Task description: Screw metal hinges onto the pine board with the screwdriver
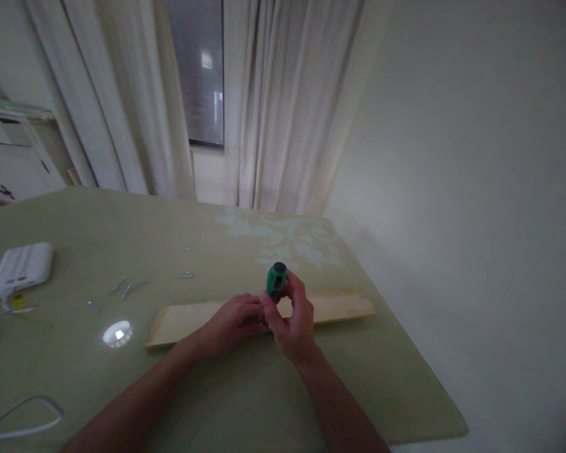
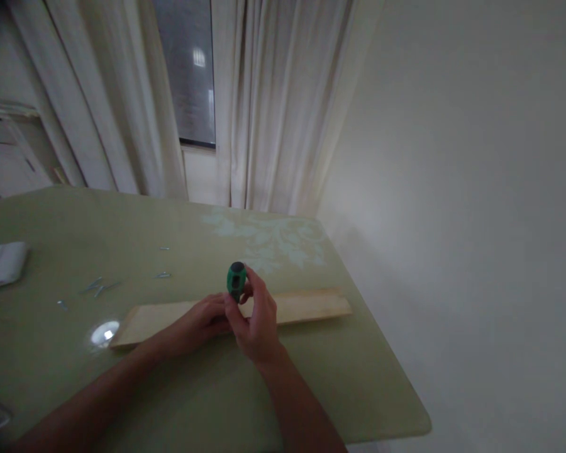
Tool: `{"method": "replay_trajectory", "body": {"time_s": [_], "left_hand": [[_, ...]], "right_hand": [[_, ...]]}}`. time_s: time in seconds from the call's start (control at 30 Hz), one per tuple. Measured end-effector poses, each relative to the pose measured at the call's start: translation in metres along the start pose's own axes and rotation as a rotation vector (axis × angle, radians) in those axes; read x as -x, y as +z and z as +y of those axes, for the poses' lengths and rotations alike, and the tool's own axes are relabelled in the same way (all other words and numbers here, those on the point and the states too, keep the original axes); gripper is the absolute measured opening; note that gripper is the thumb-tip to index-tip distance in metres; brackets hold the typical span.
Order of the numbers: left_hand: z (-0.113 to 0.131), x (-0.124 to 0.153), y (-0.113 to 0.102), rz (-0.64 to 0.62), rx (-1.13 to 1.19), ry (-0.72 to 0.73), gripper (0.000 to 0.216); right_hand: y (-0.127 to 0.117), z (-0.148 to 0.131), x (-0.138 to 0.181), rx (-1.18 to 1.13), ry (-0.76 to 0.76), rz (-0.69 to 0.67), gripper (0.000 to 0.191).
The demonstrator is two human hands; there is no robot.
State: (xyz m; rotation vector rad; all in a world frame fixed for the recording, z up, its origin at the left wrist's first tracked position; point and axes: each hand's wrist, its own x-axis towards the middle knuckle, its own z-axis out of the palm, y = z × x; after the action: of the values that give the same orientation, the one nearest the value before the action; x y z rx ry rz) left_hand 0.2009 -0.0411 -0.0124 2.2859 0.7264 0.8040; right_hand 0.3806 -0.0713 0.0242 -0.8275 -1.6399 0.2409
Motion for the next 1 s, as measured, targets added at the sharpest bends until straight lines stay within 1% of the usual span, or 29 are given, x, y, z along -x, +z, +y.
{"method": "replay_trajectory", "body": {"time_s": [0.2,0.4,0.53,0.67,0.77,0.87,1.0], "left_hand": [[-0.002,-0.001,0.001,0.018,0.007,0.015,0.020],[0.006,-0.002,-0.003,0.001,0.044,0.006,0.020],[0.010,-0.001,-0.005,-0.027,0.057,-0.020,0.022],[0.007,0.000,-0.007,-0.052,0.074,-0.030,0.027],[0.003,0.000,-0.007,-0.063,0.098,-0.034,0.030],[-0.001,-0.001,-0.005,-0.053,0.123,-0.030,0.031],[-0.004,-0.002,-0.001,0.002,0.158,0.009,0.028]], "right_hand": [[0.001,0.001,0.001,0.031,-0.020,0.028,0.051],[0.001,0.000,0.000,0.039,-0.029,0.084,0.051],[0.000,0.000,-0.001,0.041,-0.032,0.048,0.059],[-0.001,0.002,0.001,-0.007,-0.009,-0.008,0.063],[-0.001,0.003,0.003,-0.043,0.011,0.002,0.063],[0.000,0.003,0.003,-0.045,0.027,0.016,0.064],[0.001,0.001,0.000,-0.036,0.006,0.021,0.066]]}}
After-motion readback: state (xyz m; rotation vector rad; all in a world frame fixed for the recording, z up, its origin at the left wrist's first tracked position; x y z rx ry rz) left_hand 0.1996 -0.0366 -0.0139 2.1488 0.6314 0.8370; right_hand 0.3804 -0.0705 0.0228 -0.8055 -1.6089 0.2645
